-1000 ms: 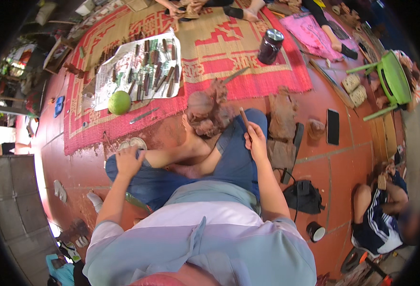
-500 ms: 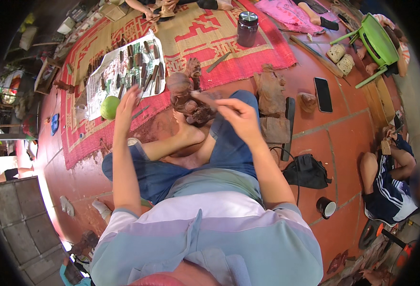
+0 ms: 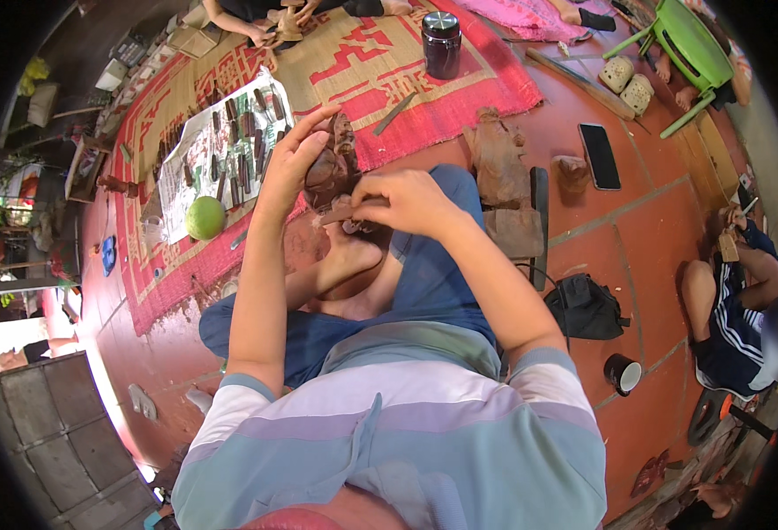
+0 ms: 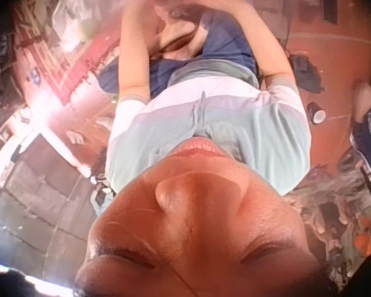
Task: The person sits on a mat and carves a small piece of dark wood using a small knife. They hold the wood in their left hand and use the knife in their right hand to shape the object, occasionally rotating it to access different sides.
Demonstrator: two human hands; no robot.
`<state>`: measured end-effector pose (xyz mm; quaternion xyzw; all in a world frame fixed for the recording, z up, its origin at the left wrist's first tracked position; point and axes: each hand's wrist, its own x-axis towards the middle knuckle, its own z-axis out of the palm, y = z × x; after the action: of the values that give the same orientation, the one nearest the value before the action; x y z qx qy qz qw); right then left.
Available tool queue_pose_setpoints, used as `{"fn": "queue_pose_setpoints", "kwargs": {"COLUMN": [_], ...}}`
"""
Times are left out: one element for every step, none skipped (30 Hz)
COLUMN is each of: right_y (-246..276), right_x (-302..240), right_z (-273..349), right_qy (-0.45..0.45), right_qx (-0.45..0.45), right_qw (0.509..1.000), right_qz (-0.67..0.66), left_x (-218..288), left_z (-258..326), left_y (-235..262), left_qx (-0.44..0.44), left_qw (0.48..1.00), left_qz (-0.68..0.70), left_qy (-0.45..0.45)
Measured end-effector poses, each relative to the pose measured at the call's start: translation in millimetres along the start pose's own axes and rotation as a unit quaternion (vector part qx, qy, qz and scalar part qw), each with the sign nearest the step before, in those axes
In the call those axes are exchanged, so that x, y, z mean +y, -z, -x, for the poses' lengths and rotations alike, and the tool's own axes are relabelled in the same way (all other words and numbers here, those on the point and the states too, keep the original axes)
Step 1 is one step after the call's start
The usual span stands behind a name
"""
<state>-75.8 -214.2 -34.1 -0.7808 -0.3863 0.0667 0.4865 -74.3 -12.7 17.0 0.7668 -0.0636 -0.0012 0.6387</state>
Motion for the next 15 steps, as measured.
{"fn": "queue_pose_setpoints", "kwargs": {"right_y": [-2,-1,1,9,17,21,22,21,15,7,-1,-8,-15,-18,-25], "right_x": [6,19,30,46,61,69,74,75,62,41,27,24,25,32,52], "right_z": [-8,-10,-7,-1,7,18,28,35,35,31,26,19,10,5,6], "right_qy": [0.012,-0.009,-0.057,-0.074,-0.092,-0.116,-0.135,-0.154,-0.129,-0.107,-0.086,-0.072,-0.056,-0.040,-0.059], "right_qx": [0.001,-0.008,0.010,0.056,0.103,0.115,0.125,0.135,0.120,0.095,0.074,0.068,0.065,0.060,0.100], "right_qw": [1.000,0.997,0.983,0.984,0.982,0.977,0.972,0.967,0.966,0.965,0.962,0.970,0.976,0.982,0.957], "right_qz": [-0.014,-0.071,-0.175,-0.155,-0.132,-0.137,-0.144,-0.150,-0.188,-0.219,-0.249,-0.223,-0.200,-0.176,-0.266], "left_x": [3,0,-2,-3,-5,-2,-1,-1,-3,-3,-6,-7,-5,1,2], "left_z": [1,0,-1,-2,-3,-1,0,1,2,0,0,0,1,2,2], "left_y": [2,4,8,12,13,12,12,10,6,3,0,0,-1,-2,0], "left_qx": [0.005,0.011,0.014,0.019,0.022,0.032,0.039,0.046,0.048,0.041,0.040,0.040,0.040,0.042,0.043], "left_qw": [1.000,1.000,1.000,1.000,1.000,0.999,0.999,0.999,0.999,0.999,0.999,0.998,0.998,0.998,0.998], "left_qz": [-0.011,-0.012,-0.003,0.006,0.017,-0.013,-0.011,-0.008,-0.007,-0.001,0.016,0.037,0.054,0.039,0.036], "left_qy": [0.004,-0.002,-0.001,0.000,0.000,-0.003,-0.008,-0.012,-0.011,-0.009,-0.008,-0.007,-0.008,-0.002,0.000]}}
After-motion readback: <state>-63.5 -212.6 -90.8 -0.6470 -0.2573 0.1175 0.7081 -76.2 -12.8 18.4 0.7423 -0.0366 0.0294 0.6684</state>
